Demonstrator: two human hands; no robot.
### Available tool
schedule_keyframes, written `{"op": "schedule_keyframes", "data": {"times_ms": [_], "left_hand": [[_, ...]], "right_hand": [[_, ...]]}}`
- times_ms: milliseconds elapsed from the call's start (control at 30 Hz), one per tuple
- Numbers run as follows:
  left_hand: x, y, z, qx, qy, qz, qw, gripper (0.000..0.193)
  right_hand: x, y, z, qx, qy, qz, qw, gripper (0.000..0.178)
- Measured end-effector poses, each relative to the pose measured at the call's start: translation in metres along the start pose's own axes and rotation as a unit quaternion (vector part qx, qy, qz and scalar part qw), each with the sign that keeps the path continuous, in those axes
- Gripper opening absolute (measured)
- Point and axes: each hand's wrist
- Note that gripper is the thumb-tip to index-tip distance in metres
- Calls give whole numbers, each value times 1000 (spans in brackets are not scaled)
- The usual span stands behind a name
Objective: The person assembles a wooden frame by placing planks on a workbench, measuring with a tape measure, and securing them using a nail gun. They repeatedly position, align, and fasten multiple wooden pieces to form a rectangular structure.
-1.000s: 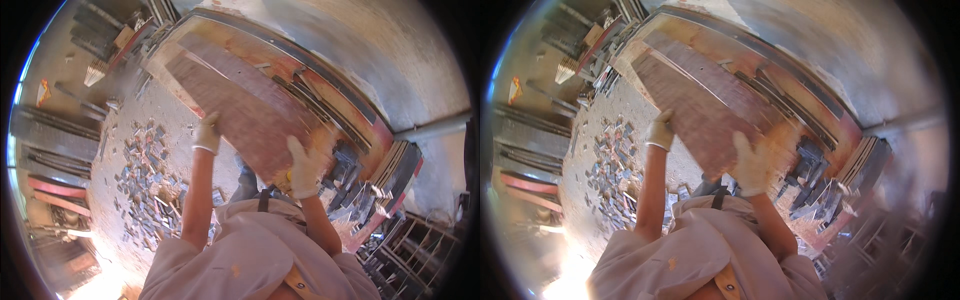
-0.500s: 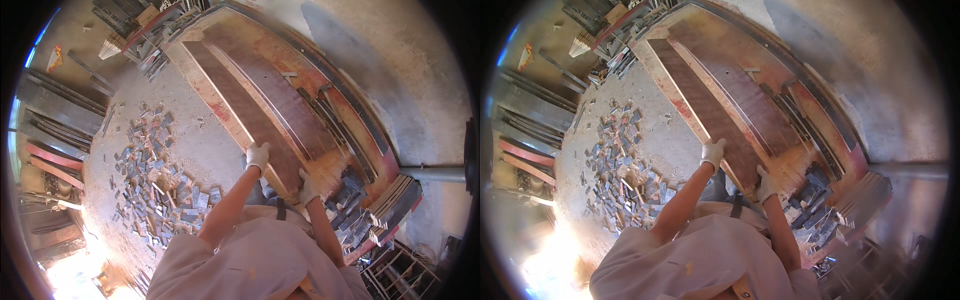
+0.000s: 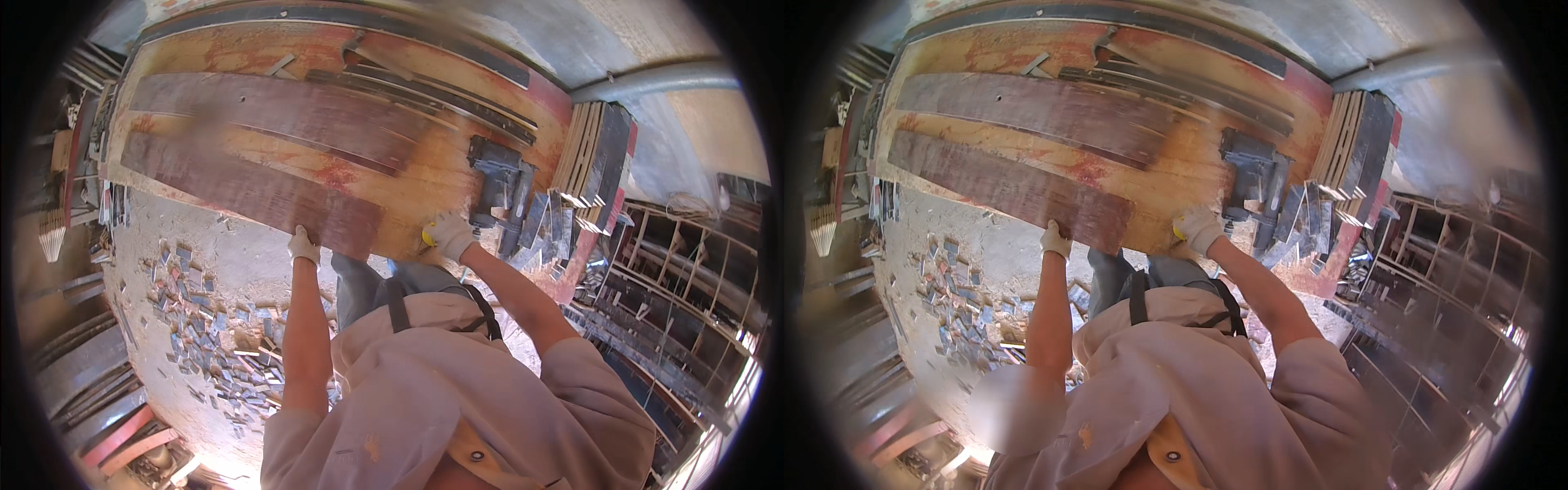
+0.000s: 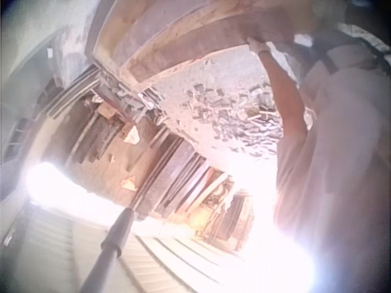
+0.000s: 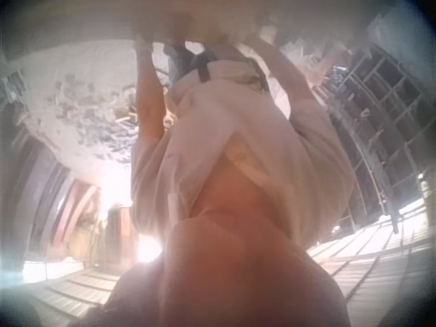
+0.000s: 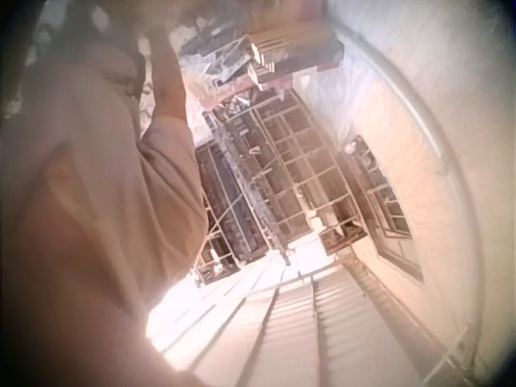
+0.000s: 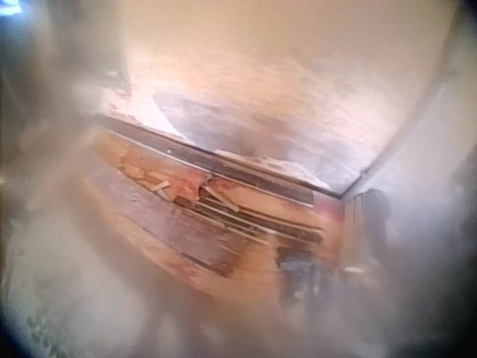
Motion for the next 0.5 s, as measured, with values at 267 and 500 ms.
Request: {"op": "schedule_keyframes", "data": {"times_ms": [267, 500], "left_hand": [[-17, -34, -43, 352, 47, 155, 922, 43], [13, 66, 61, 563, 59, 64, 822, 74]], "right_hand": [[-180, 11, 35, -425, 161, -364, 813, 64], [-178, 11, 64, -586, 285, -435, 621, 69]]}}
Point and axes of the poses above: each hand's wrist, its own x-axis away from the middle knuckle, its own z-axis out of the back of the hand, y = z × x, and after that the axes turned 6 degrees about y, right-handed
